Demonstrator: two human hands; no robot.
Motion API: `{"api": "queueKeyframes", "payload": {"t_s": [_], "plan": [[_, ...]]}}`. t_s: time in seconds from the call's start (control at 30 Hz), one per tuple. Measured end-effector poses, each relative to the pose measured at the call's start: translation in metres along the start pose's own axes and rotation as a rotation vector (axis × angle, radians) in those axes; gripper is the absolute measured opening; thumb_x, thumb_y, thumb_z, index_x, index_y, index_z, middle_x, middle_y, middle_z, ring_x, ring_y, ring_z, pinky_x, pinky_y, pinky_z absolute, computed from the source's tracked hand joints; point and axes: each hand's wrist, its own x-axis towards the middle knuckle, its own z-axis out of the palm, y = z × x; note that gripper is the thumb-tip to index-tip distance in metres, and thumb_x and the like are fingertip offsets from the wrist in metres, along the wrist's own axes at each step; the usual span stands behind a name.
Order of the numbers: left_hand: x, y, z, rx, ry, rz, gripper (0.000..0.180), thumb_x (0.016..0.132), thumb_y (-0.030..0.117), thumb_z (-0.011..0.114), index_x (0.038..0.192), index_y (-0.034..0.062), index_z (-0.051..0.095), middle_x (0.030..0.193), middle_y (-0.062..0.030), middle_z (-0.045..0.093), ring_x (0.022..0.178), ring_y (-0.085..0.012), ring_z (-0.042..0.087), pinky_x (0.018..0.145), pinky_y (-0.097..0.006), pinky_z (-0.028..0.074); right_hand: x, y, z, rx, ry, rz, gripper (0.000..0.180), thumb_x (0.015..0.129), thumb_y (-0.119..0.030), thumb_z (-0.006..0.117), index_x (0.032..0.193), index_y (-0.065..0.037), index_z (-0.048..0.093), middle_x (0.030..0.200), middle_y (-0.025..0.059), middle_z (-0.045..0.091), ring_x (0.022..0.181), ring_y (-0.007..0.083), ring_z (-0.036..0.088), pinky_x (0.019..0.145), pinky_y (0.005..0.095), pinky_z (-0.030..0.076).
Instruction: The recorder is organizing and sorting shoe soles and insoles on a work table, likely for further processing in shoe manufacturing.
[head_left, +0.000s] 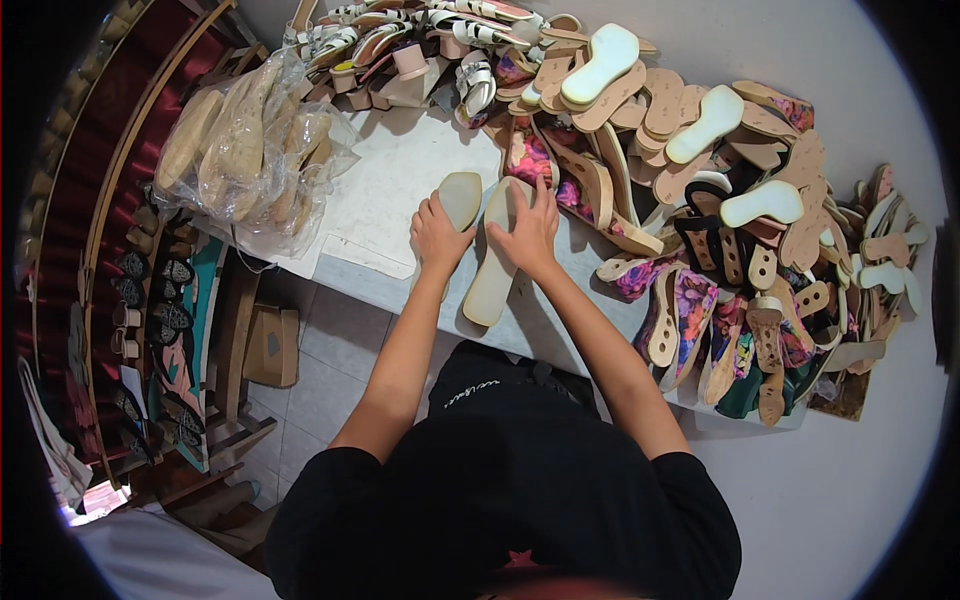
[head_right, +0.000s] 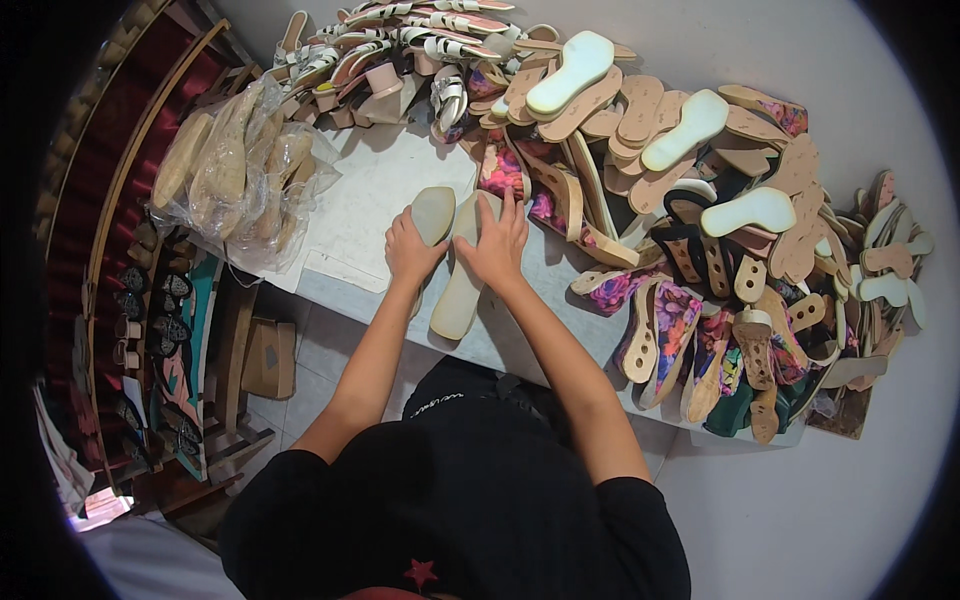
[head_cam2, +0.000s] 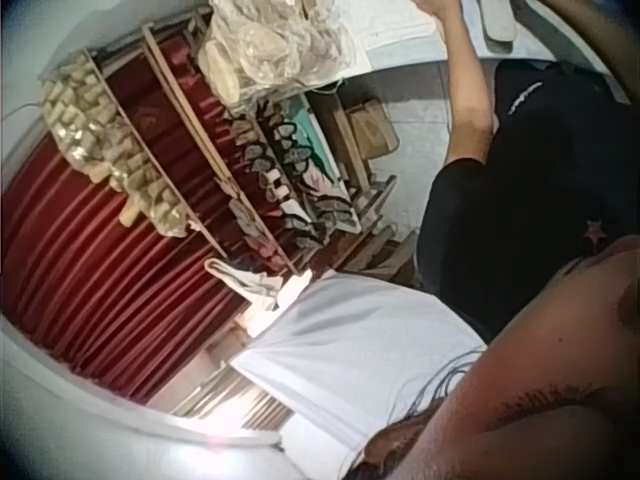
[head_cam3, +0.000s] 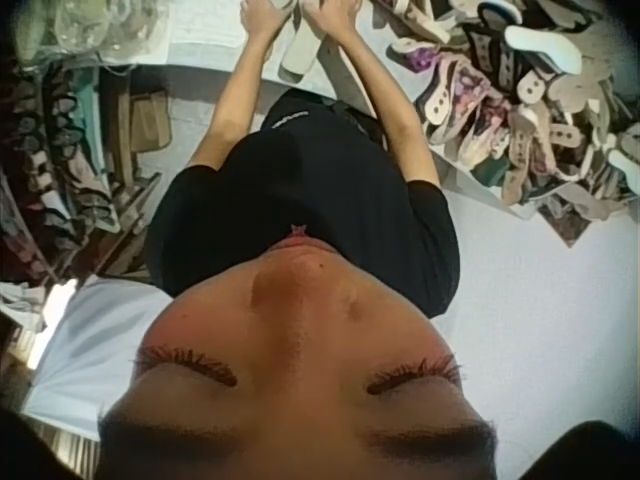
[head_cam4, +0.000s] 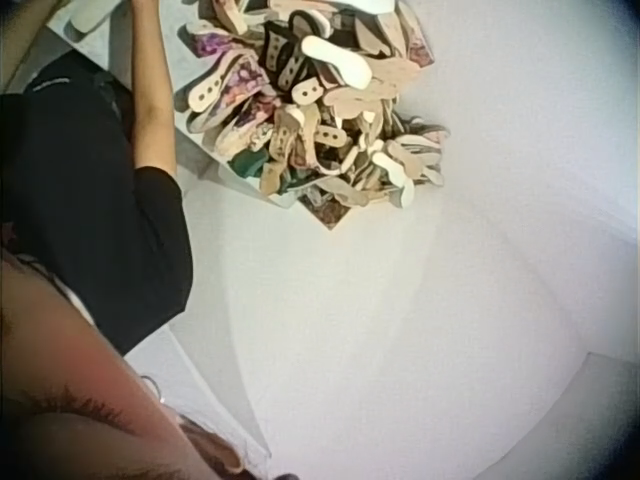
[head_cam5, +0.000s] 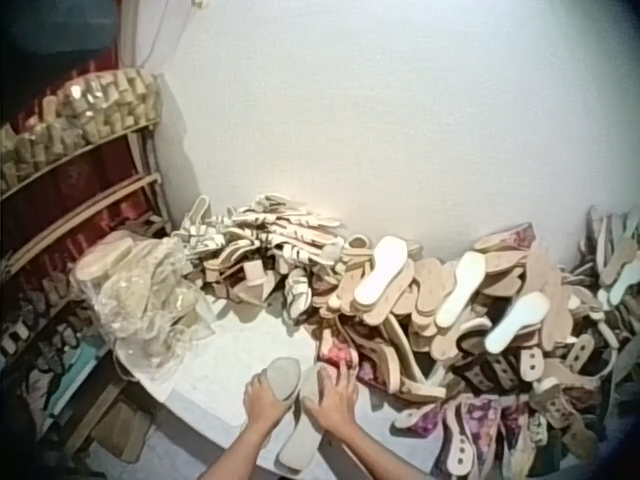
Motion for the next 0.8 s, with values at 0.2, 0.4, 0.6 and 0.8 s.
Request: {"api": "queueKeyframes", "payload": {"t_s": [0.2,0.4,0.6,0.8], "plan": [[0.024,0.010,0.002,0.081,-0.093,-0.020,0.089,0.051,0.027,0.077,0.126,0.0096,0.032,0.114,-0.0160,0.045,0.106,-0.0338,0.042,0.087,-0.044,0.037,0.001,-0.001,0.008,-0.075,-0.108,0.086,0.090,0.062,-0.040,0.071,0.134,-0.008,0.028,0.139,0.0252,0.012,0.127,0.0451,0.013,0.098,0.0562,0.020],[0.026,0.011,0.005,0.093,-0.098,-0.063,0.088,0.050,0.026,0.076,0.126,0.0107,0.033,0.112,-0.0164,0.046,0.105,-0.0348,0.043,0.087,-0.044,0.038,0.001,0.002,0.011,-0.027,-0.090,0.072,0.089,0.062,-0.038,0.070,0.132,-0.003,0.028,0.135,0.0320,0.015,0.124,0.0467,0.019,0.101,0.0496,0.021],[0.026,0.009,0.009,0.102,-0.068,-0.034,0.088,0.050,0.025,0.076,0.125,0.0097,0.033,0.111,-0.0162,0.046,0.103,-0.0347,0.044,0.086,-0.044,0.039,0.001,0.002,0.010,0.021,-0.078,0.068,0.089,0.062,-0.033,0.071,0.131,0.000,0.026,0.134,0.0325,0.015,0.124,0.0457,0.019,0.101,0.0473,0.024],[0.025,0.012,0.008,0.118,-0.075,-0.034,0.089,0.050,0.025,0.076,0.126,0.0089,0.032,0.112,-0.0164,0.046,0.103,-0.0346,0.044,0.085,-0.044,0.040,0.000,0.000,0.011,0.030,-0.062,0.061,0.089,0.062,-0.031,0.072,0.130,0.003,0.025,0.134,0.0331,0.014,0.123,0.0458,0.020,0.100,0.0469,0.025]]}}
